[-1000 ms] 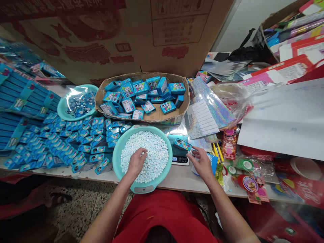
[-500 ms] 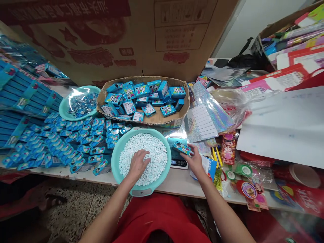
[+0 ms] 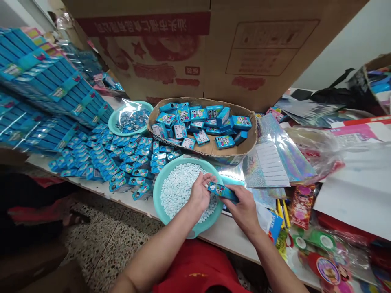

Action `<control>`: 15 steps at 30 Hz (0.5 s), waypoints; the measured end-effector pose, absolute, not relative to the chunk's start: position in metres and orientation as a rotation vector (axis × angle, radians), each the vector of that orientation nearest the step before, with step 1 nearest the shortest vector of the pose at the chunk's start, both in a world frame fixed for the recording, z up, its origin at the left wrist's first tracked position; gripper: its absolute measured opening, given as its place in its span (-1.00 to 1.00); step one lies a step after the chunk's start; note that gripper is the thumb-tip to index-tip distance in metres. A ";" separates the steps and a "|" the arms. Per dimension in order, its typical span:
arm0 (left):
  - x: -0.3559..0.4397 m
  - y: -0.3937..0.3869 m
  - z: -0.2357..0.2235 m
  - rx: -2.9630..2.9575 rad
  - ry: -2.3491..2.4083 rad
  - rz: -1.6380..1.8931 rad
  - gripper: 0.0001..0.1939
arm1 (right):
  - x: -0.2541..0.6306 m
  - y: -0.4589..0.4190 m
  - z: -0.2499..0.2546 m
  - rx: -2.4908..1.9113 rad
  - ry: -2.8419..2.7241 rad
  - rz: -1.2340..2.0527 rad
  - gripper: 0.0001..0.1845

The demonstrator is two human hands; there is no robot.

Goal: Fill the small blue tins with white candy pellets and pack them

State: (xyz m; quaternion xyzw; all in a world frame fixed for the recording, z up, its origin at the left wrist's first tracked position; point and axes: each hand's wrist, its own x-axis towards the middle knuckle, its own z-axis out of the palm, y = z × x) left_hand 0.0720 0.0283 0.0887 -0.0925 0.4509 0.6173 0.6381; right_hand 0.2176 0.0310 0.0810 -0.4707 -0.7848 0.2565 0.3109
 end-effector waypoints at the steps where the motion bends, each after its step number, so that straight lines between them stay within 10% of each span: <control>1: 0.071 0.028 0.087 -0.264 1.024 1.413 -0.67 | 0.216 0.031 0.078 -1.252 -2.078 0.679 -0.74; 15: 0.060 0.012 0.088 -0.168 0.964 1.497 -0.84 | 0.202 0.027 0.084 -1.249 -2.059 0.714 -0.72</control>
